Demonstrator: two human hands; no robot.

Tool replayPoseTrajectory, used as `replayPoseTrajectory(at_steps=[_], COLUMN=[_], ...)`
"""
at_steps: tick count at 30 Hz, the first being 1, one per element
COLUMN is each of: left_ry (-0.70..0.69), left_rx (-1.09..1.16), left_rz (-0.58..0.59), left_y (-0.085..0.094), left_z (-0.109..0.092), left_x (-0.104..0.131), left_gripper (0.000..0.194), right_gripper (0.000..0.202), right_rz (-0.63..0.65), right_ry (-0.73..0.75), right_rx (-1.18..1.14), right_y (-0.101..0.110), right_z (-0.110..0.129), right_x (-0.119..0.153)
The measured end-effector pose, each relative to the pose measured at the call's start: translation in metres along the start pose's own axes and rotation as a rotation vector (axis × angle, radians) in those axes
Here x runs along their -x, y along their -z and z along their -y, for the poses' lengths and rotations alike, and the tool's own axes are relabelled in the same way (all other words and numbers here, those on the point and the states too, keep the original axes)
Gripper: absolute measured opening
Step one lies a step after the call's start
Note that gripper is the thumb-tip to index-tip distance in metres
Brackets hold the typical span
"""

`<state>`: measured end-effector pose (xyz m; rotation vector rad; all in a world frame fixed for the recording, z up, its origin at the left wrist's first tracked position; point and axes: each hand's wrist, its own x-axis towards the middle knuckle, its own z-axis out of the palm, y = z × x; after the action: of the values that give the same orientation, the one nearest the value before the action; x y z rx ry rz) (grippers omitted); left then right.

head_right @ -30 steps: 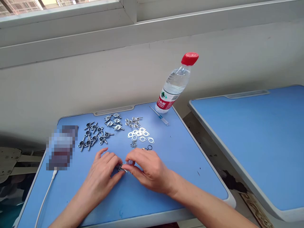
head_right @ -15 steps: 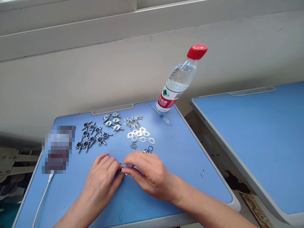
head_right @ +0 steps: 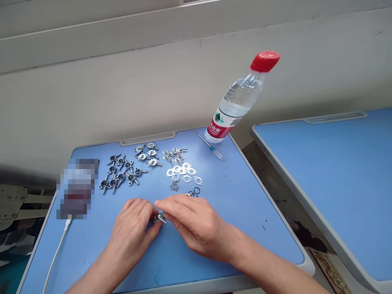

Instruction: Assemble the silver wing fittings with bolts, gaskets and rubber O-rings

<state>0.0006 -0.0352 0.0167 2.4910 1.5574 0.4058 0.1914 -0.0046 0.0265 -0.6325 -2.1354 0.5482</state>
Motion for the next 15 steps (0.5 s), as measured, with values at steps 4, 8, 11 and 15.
replayPoseTrajectory(at_steps=[4, 8, 11, 15], left_ry=[0.001, -0.007, -0.01, -0.015], left_rx=[-0.016, -0.028, -0.016, -0.012], left_rz=[-0.026, -0.025, -0.017, -0.038], left_y=[-0.0015, -0.0025, -0.0022, -0.003], left_z=[-0.001, -0.0016, -0.0012, -0.0002], left_x=[0.0013, 0.0015, 0.0012, 0.0006], left_gripper=[0.018, 0.017, 0.017, 0.019], right_gripper=[0.026, 0.016, 0.008, 0.014], right_rz=[-0.029, -0.064, -0.107, -0.133], right_ry=[-0.001, -0.001, -0.028, -0.071], right_rx=[0.035, 0.065, 0.078, 0.111], right_y=[-0.0015, -0.0031, -0.0048, -0.0069], right_z=[-0.0004, -0.0003, 0.0002, 0.001], right_x=[0.0, -0.0024, -0.0046, -0.0064])
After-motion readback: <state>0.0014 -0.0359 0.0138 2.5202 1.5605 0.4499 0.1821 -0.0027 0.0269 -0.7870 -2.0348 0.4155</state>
